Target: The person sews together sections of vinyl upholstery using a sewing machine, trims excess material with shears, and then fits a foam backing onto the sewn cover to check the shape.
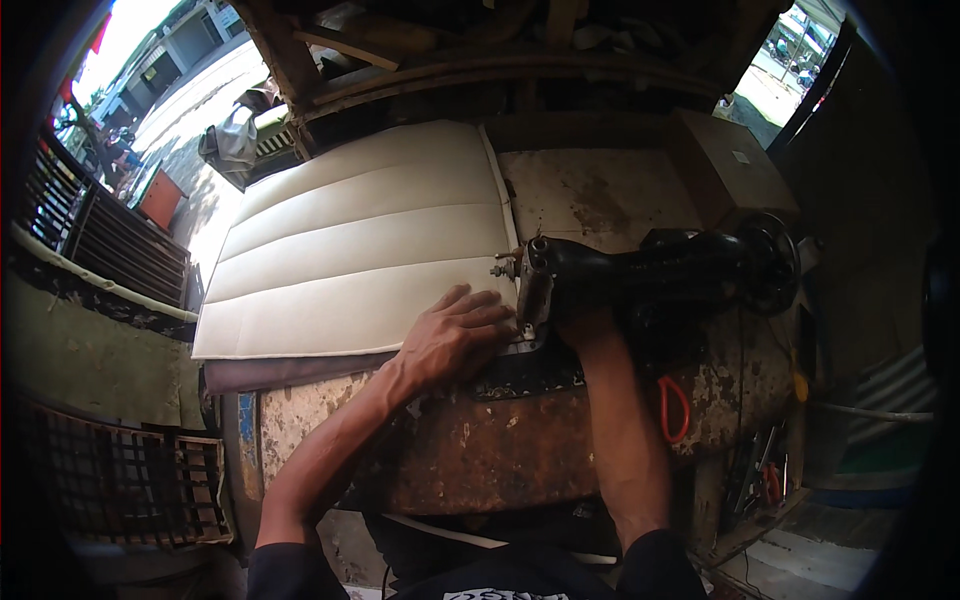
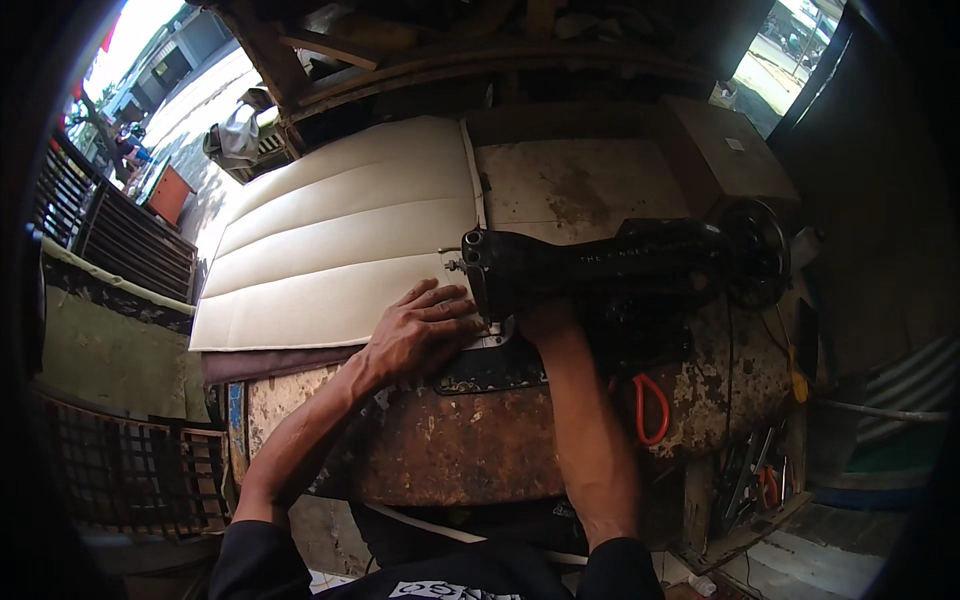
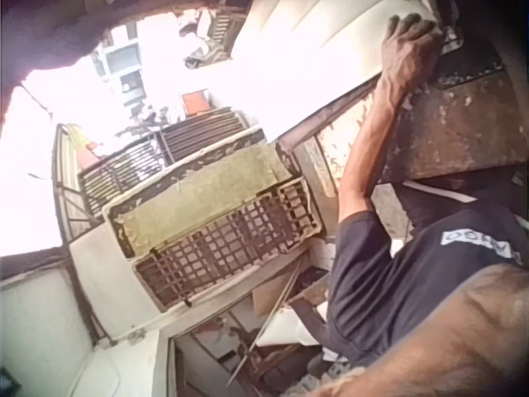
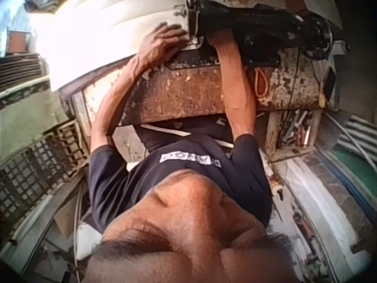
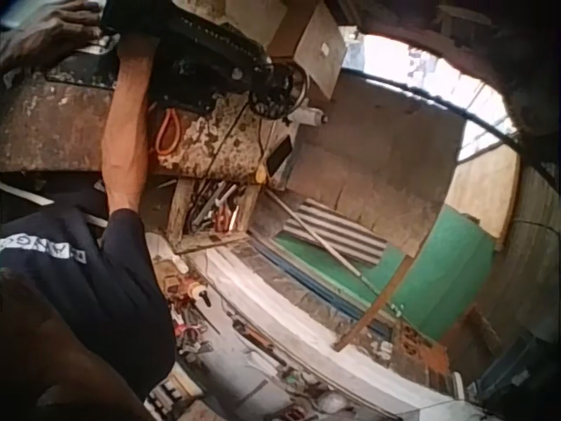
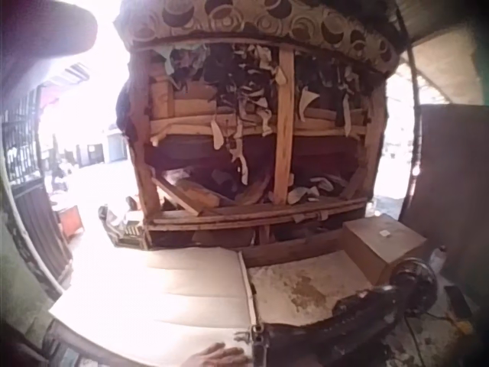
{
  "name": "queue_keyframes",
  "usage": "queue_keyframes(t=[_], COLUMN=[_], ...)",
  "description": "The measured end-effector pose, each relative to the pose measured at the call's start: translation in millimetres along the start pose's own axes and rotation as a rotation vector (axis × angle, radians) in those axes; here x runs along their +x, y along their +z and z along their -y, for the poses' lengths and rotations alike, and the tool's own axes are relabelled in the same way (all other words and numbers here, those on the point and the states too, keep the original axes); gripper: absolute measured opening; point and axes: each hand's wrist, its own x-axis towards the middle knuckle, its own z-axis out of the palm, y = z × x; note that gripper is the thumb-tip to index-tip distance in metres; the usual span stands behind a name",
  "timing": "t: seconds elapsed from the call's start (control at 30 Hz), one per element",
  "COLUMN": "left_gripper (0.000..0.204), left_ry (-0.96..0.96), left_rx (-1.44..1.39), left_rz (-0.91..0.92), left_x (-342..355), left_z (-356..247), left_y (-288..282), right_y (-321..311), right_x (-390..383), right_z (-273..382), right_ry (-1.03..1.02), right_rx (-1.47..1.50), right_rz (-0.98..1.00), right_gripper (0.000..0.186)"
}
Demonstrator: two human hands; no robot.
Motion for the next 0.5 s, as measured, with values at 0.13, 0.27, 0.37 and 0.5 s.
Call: queue_keyframes(t=[0.13, 0.27, 0.37, 0.5], left_gripper=[0.03, 0.03, 0.029, 0.029], left_ry=[-0.018, -0.055, -0.053, -0.031], left_rx=[0.028, 0.013, 0.016, 0.005], left_rz=[-0.018, -0.006, 0.018, 0.0], left_x=[-1.2, 1.5, -1.4, 0.7], left_z=[5.7, 7.4, 6.4, 0.8], left_y=[1.9, 5.4, -0.6, 6.3], right_y=[-2.6, 33.4, 38.1, 37.6], right_x=[6.6, 2.3, 12.5, 11.9], right_z=[0.5, -1.7, 4.5, -8.1], right_ry=[-0.038, -0.13, -0.078, -0.191], right_rx=[0.305, 0.139, 0.473, 0.156], right_rz=[-0.081, -0.394, -0.356, -0.493], right_gripper=[0.053, 0.05, 0.035, 0.031])
